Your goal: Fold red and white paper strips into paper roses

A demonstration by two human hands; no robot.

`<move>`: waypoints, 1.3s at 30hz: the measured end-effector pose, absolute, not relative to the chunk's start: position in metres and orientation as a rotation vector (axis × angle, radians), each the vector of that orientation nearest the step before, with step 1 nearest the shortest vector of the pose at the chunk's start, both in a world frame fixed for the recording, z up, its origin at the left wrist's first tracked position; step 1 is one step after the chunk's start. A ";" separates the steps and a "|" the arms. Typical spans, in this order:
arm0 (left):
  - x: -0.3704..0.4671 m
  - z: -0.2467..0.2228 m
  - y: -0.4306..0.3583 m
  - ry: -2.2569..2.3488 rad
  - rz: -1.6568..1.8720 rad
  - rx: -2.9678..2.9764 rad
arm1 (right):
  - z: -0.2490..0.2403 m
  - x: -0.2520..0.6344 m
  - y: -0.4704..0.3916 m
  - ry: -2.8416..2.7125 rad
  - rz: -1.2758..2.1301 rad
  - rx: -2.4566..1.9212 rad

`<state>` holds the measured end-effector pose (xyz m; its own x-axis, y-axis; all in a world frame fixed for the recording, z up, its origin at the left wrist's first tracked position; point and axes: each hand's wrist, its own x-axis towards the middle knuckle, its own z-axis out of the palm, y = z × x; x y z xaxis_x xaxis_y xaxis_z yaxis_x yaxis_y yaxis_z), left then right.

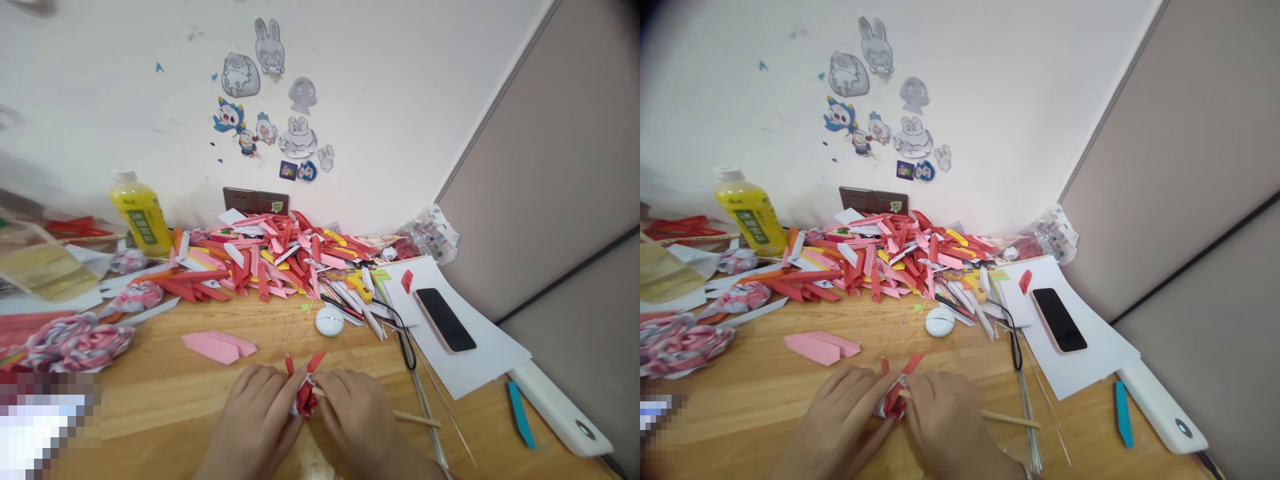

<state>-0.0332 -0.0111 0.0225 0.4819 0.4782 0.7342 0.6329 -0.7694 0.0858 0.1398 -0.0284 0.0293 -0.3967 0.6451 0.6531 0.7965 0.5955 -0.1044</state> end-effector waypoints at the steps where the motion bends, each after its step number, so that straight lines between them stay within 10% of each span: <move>1: -0.033 0.023 -0.011 -0.956 -1.154 -2.537 | 0.030 0.140 -0.029 -2.148 -0.247 -1.142; 39: -0.036 0.007 -0.009 -1.273 -1.423 -2.765 | 0.033 0.164 -0.010 -2.136 0.104 -1.466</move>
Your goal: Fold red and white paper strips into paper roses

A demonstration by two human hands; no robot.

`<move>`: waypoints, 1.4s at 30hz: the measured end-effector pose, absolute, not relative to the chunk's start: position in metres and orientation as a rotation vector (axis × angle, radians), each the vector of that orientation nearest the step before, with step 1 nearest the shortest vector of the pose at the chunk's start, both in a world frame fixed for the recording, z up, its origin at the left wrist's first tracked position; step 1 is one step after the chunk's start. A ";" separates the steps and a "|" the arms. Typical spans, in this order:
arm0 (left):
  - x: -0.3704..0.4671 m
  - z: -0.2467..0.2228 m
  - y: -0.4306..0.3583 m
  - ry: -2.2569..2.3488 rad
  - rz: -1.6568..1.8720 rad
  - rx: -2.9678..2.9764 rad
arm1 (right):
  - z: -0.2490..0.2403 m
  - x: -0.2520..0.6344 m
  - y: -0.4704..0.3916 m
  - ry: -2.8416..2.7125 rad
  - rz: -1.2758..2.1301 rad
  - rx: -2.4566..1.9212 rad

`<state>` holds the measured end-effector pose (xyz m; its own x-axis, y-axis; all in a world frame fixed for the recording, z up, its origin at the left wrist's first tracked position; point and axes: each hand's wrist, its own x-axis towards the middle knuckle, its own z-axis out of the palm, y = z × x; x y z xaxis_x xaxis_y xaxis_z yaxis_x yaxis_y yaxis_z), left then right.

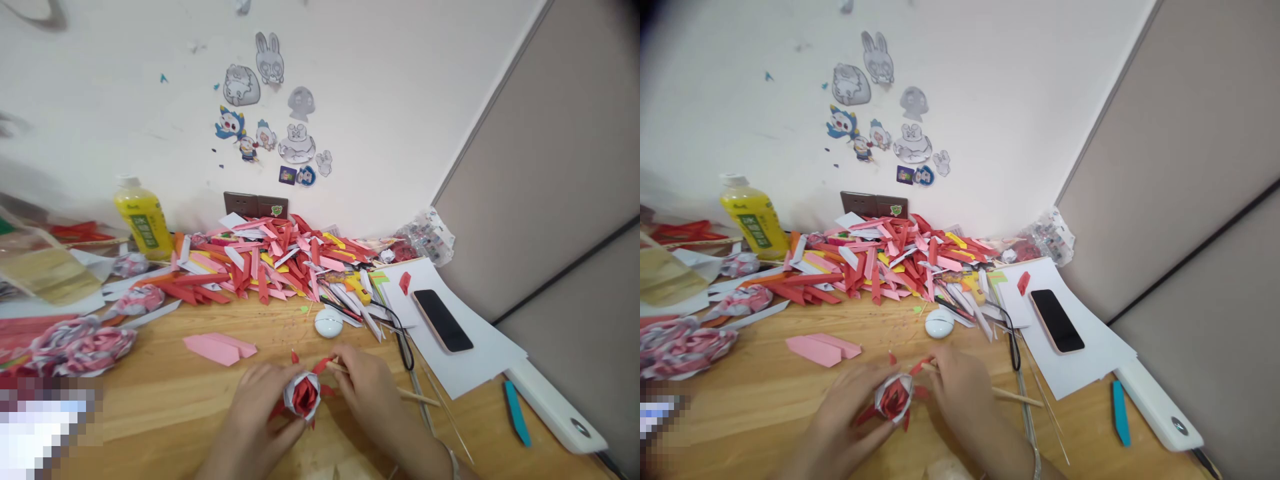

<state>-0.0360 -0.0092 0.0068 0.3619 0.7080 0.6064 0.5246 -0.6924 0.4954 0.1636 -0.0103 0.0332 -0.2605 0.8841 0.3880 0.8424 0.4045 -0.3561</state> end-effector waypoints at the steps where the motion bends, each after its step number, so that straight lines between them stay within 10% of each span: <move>1: -0.037 0.006 -0.009 1.117 1.246 2.380 | 0.034 0.164 -0.010 -2.134 0.072 -1.454; 23: -0.027 0.010 -0.007 1.245 1.228 1.396 | 0.014 0.142 -0.025 -2.109 -0.438 -0.874; 42: -0.033 0.013 -0.013 1.059 1.260 2.566 | 0.042 0.141 -0.026 -1.984 0.085 -1.080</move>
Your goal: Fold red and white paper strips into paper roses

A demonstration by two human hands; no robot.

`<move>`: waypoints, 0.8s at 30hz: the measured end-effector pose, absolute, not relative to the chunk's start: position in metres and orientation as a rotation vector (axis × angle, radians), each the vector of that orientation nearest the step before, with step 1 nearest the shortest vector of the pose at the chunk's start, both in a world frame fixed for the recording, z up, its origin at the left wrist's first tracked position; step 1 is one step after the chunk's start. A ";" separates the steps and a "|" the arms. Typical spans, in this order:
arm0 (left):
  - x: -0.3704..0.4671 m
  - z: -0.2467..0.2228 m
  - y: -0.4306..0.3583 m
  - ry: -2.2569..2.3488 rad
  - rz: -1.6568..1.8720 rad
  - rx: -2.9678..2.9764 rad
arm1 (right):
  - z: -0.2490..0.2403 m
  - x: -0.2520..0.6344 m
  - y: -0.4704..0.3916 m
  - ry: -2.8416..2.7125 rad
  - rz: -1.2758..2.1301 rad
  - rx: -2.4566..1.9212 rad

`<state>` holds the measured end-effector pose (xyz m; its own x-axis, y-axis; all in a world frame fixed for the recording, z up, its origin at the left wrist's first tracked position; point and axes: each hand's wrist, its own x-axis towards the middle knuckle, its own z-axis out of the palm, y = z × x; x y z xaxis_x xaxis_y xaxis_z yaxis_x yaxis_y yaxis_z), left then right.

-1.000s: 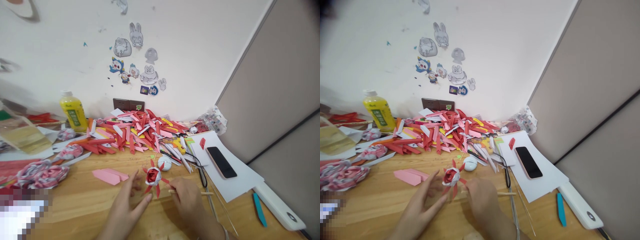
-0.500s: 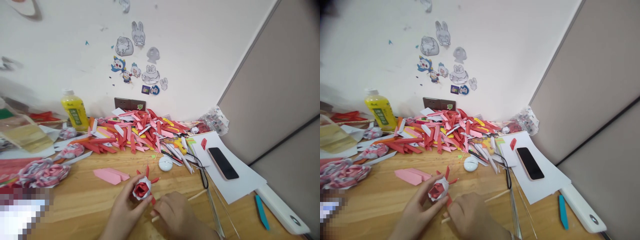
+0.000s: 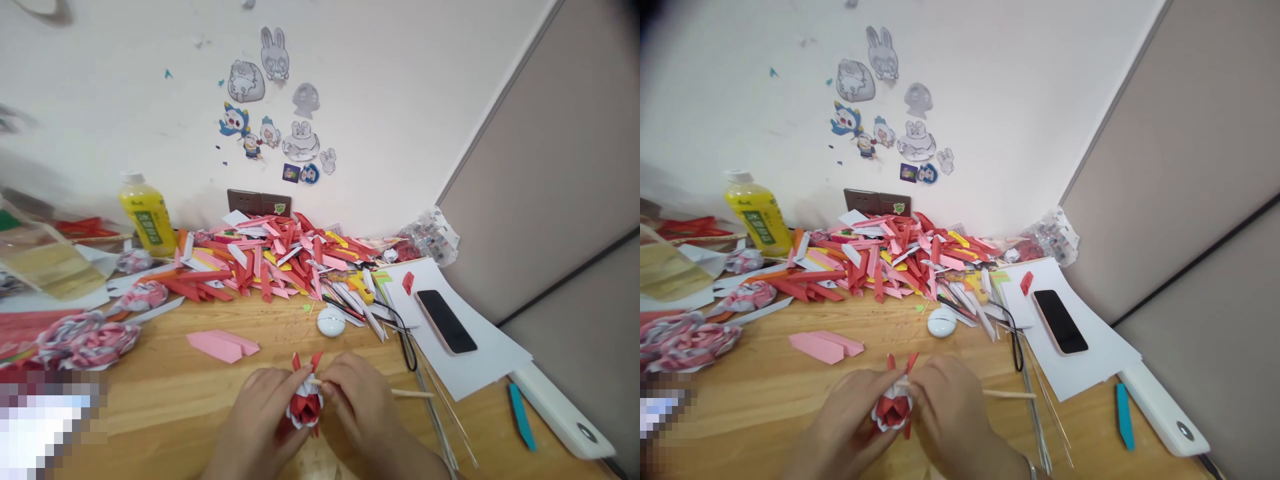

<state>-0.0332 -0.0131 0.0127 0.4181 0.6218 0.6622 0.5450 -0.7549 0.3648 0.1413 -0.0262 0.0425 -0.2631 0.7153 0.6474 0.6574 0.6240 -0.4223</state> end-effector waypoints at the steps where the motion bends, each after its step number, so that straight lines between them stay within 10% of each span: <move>1: -0.033 0.013 -0.013 1.063 1.263 2.583 | 0.042 0.141 -0.026 -1.990 0.097 -1.078; 24: -0.033 0.013 -0.014 1.089 1.259 2.644 | 0.040 0.140 -0.031 -1.984 0.203 -1.048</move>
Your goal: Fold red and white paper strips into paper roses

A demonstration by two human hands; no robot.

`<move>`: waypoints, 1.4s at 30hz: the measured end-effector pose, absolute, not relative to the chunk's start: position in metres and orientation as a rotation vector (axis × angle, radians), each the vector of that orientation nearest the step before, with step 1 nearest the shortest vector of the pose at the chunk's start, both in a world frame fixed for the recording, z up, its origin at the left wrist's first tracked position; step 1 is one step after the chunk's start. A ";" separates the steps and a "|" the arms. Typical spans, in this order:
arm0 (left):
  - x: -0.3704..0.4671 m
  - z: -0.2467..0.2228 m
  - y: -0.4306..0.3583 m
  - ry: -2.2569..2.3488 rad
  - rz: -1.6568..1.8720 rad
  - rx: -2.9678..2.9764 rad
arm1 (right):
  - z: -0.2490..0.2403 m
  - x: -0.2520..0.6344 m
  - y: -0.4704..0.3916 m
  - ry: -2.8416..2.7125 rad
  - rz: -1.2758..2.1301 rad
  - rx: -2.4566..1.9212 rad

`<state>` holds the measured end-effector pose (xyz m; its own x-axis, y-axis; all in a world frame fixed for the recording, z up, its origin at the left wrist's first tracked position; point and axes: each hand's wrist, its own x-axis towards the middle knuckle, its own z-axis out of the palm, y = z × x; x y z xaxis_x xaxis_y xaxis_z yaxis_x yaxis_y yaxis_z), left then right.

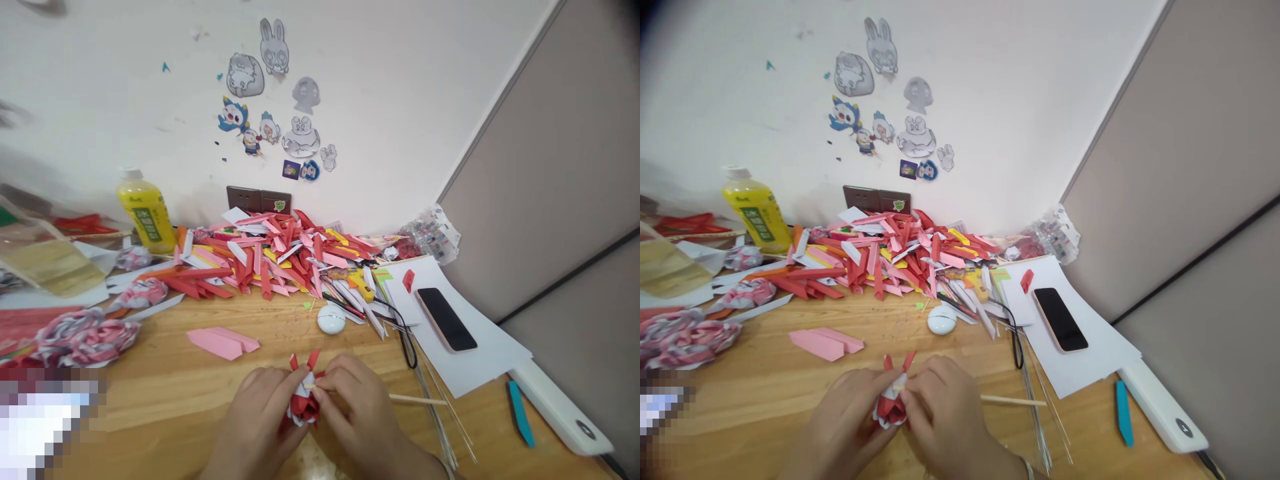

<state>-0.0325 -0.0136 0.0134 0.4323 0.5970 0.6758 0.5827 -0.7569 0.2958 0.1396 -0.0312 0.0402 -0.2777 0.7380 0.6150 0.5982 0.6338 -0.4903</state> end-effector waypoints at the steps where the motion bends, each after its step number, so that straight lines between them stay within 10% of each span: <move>1: -0.033 0.013 -0.014 1.092 1.249 2.647 | 0.039 0.139 -0.031 -1.992 0.176 -1.045; 15: -0.033 0.014 -0.015 1.099 1.283 2.632 | 0.035 0.137 -0.030 -2.177 -0.446 -0.996; 25: -0.032 0.014 -0.015 1.091 1.269 2.665 | 0.040 0.142 -0.029 -2.123 0.122 -1.074; 42: -0.031 0.014 -0.016 1.040 1.322 2.687 | 0.028 0.141 -0.031 -2.103 0.158 -1.215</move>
<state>-0.0308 -0.0156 0.0141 0.4368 0.5442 0.7163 0.5679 -0.7844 0.2496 0.1406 -0.0314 0.0283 -0.3211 0.8011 0.5050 0.7168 0.5541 -0.4232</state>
